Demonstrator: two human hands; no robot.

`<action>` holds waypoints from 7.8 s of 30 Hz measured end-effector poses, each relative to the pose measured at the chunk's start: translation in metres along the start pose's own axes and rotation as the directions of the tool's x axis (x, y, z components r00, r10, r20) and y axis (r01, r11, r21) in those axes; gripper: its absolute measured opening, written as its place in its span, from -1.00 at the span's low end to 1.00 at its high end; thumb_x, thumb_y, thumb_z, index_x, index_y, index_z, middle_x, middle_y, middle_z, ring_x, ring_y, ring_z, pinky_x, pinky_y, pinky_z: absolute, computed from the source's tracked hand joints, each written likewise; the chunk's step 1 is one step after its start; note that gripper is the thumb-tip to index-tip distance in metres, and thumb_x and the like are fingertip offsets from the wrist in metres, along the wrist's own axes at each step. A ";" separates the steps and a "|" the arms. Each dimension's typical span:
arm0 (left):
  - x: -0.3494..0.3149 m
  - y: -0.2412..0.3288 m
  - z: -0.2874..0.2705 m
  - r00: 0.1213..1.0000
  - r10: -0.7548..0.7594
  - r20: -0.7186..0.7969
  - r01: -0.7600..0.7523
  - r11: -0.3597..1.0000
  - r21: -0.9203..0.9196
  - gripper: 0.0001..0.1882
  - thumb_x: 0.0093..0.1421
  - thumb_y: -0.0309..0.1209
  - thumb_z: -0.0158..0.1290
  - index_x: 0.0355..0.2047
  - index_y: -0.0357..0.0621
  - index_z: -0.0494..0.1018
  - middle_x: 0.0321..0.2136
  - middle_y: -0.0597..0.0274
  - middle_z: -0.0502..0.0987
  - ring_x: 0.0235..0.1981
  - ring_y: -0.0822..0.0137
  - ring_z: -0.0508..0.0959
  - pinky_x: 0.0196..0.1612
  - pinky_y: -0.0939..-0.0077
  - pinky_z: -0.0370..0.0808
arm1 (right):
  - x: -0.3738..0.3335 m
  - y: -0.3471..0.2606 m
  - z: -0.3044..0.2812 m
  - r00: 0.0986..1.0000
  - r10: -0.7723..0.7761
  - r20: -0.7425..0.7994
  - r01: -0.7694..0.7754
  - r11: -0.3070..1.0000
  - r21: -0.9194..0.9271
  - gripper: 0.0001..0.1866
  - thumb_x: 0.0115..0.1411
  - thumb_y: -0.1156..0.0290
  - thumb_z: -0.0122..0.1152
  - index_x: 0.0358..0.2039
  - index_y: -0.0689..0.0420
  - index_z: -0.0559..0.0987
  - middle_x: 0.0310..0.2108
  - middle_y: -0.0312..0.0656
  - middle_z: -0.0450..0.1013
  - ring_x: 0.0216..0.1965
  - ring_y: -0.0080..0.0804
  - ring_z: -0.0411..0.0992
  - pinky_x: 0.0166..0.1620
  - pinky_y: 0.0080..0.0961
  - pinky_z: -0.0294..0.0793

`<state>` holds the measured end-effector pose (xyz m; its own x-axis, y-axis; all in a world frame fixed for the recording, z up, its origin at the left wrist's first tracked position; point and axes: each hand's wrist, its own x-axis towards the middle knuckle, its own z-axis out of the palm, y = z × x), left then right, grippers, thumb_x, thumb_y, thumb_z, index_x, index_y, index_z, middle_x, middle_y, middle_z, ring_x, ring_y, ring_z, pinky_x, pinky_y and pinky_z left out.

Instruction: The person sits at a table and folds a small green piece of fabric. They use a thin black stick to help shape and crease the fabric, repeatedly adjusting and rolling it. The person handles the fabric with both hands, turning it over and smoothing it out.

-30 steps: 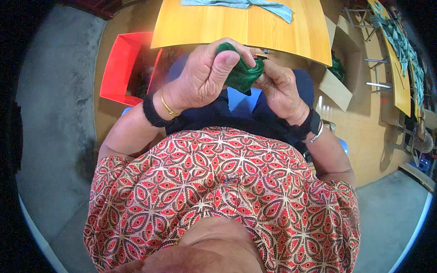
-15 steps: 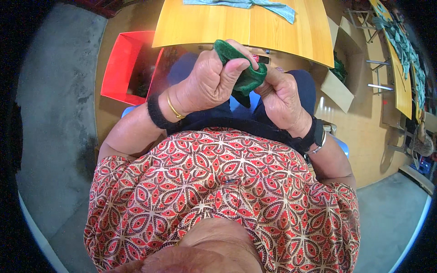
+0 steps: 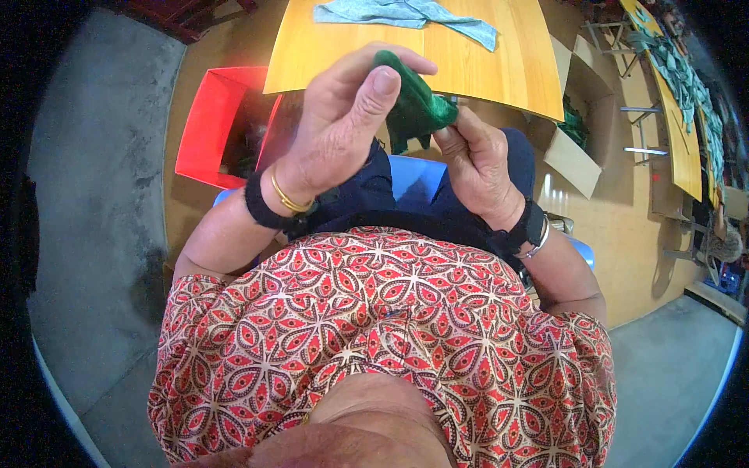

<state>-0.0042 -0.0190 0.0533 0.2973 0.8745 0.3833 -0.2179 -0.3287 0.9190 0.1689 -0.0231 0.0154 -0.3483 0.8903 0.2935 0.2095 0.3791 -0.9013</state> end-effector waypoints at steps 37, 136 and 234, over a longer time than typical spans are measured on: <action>-0.012 -0.024 0.012 0.982 0.180 -0.057 -0.162 0.959 0.232 -0.60 0.23 -0.20 -0.36 -0.43 -0.26 0.36 -0.55 0.26 0.43 -0.51 0.53 0.42 -0.45 0.72 0.35 | -0.013 0.010 0.003 0.983 0.074 0.168 -0.126 0.937 0.325 -0.79 0.15 0.41 -0.07 -0.23 0.21 0.41 -0.56 -0.44 0.28 -0.58 -0.74 0.12 -0.53 -0.79 0.13; -0.025 -0.038 0.020 0.935 -0.328 -0.137 0.319 0.944 -0.081 -0.81 0.13 -0.38 -0.09 -0.47 -0.27 0.40 -0.66 0.42 0.34 -0.67 0.65 0.28 -0.58 0.79 0.27 | 0.180 0.169 -0.115 0.951 0.299 0.077 -0.120 0.588 -0.800 -0.68 -0.08 0.27 0.13 -0.37 0.24 0.41 -0.55 -0.05 0.41 -0.53 -0.24 0.38 -0.46 -0.40 0.33; 0.008 -0.068 -0.007 0.935 -0.325 -0.142 0.348 0.919 0.188 -0.85 -0.08 -0.47 0.06 -0.53 -0.28 0.34 -0.60 0.22 0.43 -0.58 0.46 0.45 -0.51 0.60 0.41 | 0.028 0.013 -0.009 0.977 0.210 0.045 -0.210 0.978 -0.022 -0.87 -0.02 0.47 0.07 -0.52 0.28 0.40 -0.68 -0.30 0.30 -0.59 -0.70 0.24 -0.53 -0.68 0.28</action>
<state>0.0066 0.0134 -0.0070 0.2164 0.9752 0.0467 0.0780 -0.0650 0.9948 0.1704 0.0089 0.0146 -0.3368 0.9379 0.0827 0.2982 0.1896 -0.9355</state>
